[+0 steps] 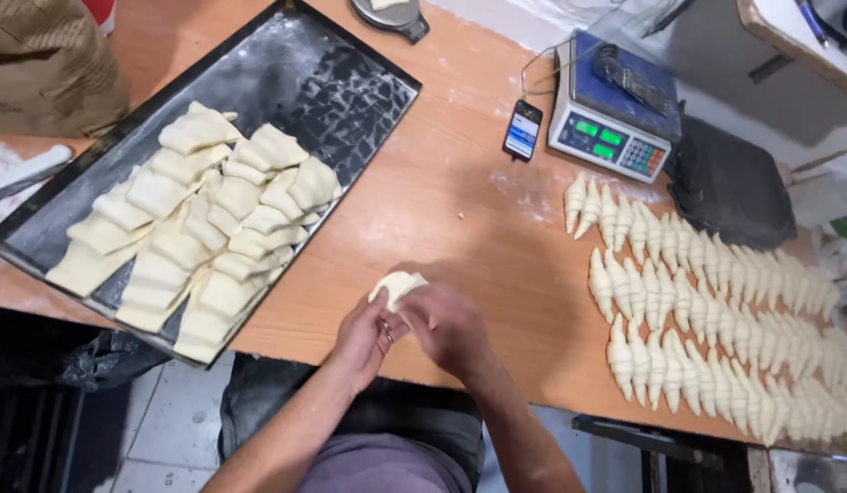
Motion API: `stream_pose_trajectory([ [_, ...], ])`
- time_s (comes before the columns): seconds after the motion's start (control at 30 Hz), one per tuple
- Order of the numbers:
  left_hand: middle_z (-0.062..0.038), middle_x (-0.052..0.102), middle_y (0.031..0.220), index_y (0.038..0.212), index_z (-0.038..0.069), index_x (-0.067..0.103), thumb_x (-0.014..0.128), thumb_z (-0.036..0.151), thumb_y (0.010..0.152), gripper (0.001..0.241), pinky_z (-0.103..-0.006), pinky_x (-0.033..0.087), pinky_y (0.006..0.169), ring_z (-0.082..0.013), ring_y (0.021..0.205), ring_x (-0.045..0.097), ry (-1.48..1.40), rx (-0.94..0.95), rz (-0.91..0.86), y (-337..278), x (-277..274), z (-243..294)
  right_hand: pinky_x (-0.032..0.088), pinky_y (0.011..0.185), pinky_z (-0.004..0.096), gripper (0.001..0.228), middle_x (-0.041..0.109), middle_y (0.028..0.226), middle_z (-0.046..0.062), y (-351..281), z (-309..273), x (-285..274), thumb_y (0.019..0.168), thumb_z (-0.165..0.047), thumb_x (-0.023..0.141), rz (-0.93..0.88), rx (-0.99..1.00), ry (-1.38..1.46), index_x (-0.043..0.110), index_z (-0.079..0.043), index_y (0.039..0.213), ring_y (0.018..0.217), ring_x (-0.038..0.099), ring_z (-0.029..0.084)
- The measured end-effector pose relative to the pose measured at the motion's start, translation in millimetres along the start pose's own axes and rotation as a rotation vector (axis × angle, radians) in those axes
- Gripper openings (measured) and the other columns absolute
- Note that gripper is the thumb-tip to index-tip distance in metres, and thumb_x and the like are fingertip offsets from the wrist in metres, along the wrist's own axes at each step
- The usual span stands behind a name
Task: Rolling triangular pieces of dough into croissant shapes on a bakery workbench.
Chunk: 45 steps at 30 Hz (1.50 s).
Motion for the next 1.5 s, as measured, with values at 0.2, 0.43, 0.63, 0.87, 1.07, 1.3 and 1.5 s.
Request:
stream_pose_trajectory([
  [0.2,-0.012,0.073,0.122,0.137,0.001,0.058,0.05,0.029,0.101,0.046,-0.038,0.058,0.087,-0.0232,0.108,0.071,0.008,0.017,0.064,8.9,-32.8,-0.3,0.059,0.073,0.033,0.018,0.068,0.102,0.008,-108.4,140.0,43.4,0.105,-0.016,0.058,0.938,1.005,1.283,0.059,-0.004,0.118,0.089,0.07,0.02],
  [0.43,-0.006,0.076,0.115,0.128,0.005,0.066,0.071,0.026,0.094,0.04,-0.029,0.055,0.091,-0.0131,0.104,0.07,1.154,0.061,-0.157,-29.7,60.7,40.0,0.05,0.097,0.031,0.044,0.062,0.127,0.006,-127.2,96.4,11.4,0.098,-0.02,0.064,0.448,0.918,0.86,0.054,-0.001,0.137,0.115,0.059,0.016],
  [0.63,-0.003,0.074,0.104,0.122,0.001,0.067,0.069,0.029,0.091,0.042,-0.03,0.057,0.082,-0.0117,0.095,0.069,1.29,-0.005,-0.55,-32.5,130.4,61.5,0.05,0.088,0.03,0.045,0.061,0.113,0.002,-110.4,66.9,75.6,0.11,-0.031,0.062,-0.054,0.582,1.417,0.057,0.001,0.141,0.103,0.057,0.012],
  [0.87,-0.018,0.07,0.073,0.092,0.005,0.073,0.068,0.042,0.094,0.038,-0.0427,0.051,0.062,-0.0325,0.067,0.068,1.861,0.43,-0.145,-38.9,140.3,66.1,0.056,0.059,0.034,0.035,0.069,0.081,0.003,-73.0,16.9,29.8,0.104,-0.034,0.06,-0.013,0.771,1.186,0.068,-0.001,0.113,0.068,0.068,0.013],
  [1.07,-0.018,0.068,0.069,0.09,0.005,0.07,0.071,0.036,0.093,0.032,-0.0458,0.05,0.057,-0.0357,0.062,0.068,1.782,0.55,-0.32,-20.7,113.5,76.3,0.05,0.053,0.032,0.03,0.07,0.067,0.008,-57.9,-16.4,-44.0,0.101,-0.033,0.063,-0.166,0.714,0.709,0.071,-0.004,0.098,0.056,0.064,0.008],
  [1.3,-0.018,0.07,0.072,0.105,0.005,0.068,0.063,0.029,0.097,0.025,-0.0436,0.053,0.063,-0.0336,0.067,0.071,1.796,0.663,-0.15,-1.2,108.6,148.5,0.038,0.042,0.025,0.025,0.052,0.058,-0.004,-157.0,78.3,-42.3,0.098,-0.033,0.063,-0.248,1.107,1.051,0.069,-0.011,0.087,0.047,0.049,0.007],
  [1.5,-0.012,0.062,0.083,0.118,0.008,0.065,0.046,0.039,0.114,0.036,-0.0389,0.056,0.069,-0.0244,0.079,0.063,1.502,0.249,0.133,17.1,58.2,144.9,0.045,0.061,0.033,0.028,0.063,0.081,0.001,-184.2,137.1,-51.0,0.101,-0.034,0.066,0.131,1.088,0.367,0.068,-0.006,0.103,0.071,0.06,0.018],
])
Point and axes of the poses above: each hand's wrist, its own y-axis towards the middle knuckle, its own x-axis out of the palm, z = x × y, the point moved 3 cm from there along y, towards the middle knuckle
